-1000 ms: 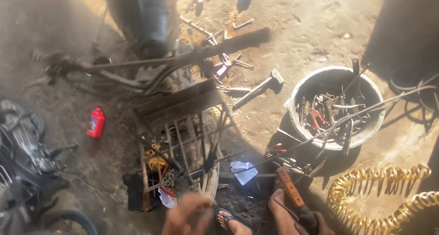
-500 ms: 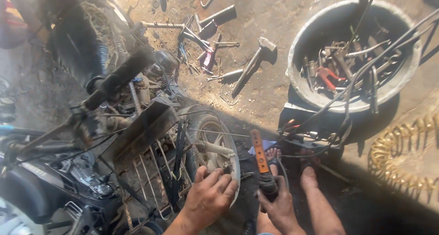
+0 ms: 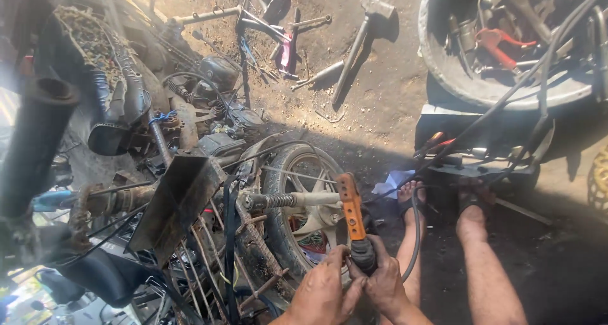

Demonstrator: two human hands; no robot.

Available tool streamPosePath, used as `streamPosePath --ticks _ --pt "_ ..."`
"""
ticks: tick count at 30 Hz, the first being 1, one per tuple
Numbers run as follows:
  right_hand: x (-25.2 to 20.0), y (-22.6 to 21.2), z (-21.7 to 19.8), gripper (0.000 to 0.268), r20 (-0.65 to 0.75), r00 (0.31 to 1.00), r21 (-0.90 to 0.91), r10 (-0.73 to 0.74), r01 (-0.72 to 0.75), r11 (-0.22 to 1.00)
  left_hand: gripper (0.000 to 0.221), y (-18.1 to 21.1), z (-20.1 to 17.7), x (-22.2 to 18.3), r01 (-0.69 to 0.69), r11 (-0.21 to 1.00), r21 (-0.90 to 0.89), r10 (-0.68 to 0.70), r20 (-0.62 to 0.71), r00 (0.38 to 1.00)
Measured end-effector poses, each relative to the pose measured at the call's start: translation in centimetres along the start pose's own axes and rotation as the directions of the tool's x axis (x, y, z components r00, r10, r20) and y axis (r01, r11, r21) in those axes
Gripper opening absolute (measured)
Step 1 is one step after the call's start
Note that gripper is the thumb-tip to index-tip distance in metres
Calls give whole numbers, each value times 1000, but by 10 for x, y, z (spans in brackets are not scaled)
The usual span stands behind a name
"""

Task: Welding metal components onto the lower frame of a motorcycle.

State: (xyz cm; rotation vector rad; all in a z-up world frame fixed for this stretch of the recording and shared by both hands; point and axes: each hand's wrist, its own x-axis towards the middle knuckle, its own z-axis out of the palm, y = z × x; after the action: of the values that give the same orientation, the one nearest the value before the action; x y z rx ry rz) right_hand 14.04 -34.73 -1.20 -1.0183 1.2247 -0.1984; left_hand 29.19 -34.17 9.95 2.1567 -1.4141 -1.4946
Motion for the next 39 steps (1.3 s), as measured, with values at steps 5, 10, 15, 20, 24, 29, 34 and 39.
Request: streamPosePath --ticks 5,10,15,20,24,29,34,39 --pt "0 21 13 38 16 1000 93 13 -14 996 53 -11 5 7 92 990 -111 -90 22 996" --pt "7 20 19 53 71 995 78 -70 65 995 38 -15 -2 18 164 962 -220 -150 80 986" --pt "13 3 16 51 136 986 112 -101 86 990 42 -9 -10 24 263 943 -203 -243 119 963" --pt "15 3 20 52 143 972 90 -187 176 980 42 -21 3 17 297 914 -277 -284 90 955" --pt "16 2 22 47 188 954 173 -233 202 964 42 -23 7 13 362 882 -302 -352 89 932" --pt "16 5 24 44 204 958 139 -201 175 975 41 -24 9 12 369 884 -288 -362 80 929" --pt "17 3 24 49 199 958 117 -204 184 976 37 -23 7 13 353 883 -310 -346 80 935" --pt "18 5 25 53 207 951 131 -230 206 970 37 -19 4 14 415 858 -301 -397 123 910"
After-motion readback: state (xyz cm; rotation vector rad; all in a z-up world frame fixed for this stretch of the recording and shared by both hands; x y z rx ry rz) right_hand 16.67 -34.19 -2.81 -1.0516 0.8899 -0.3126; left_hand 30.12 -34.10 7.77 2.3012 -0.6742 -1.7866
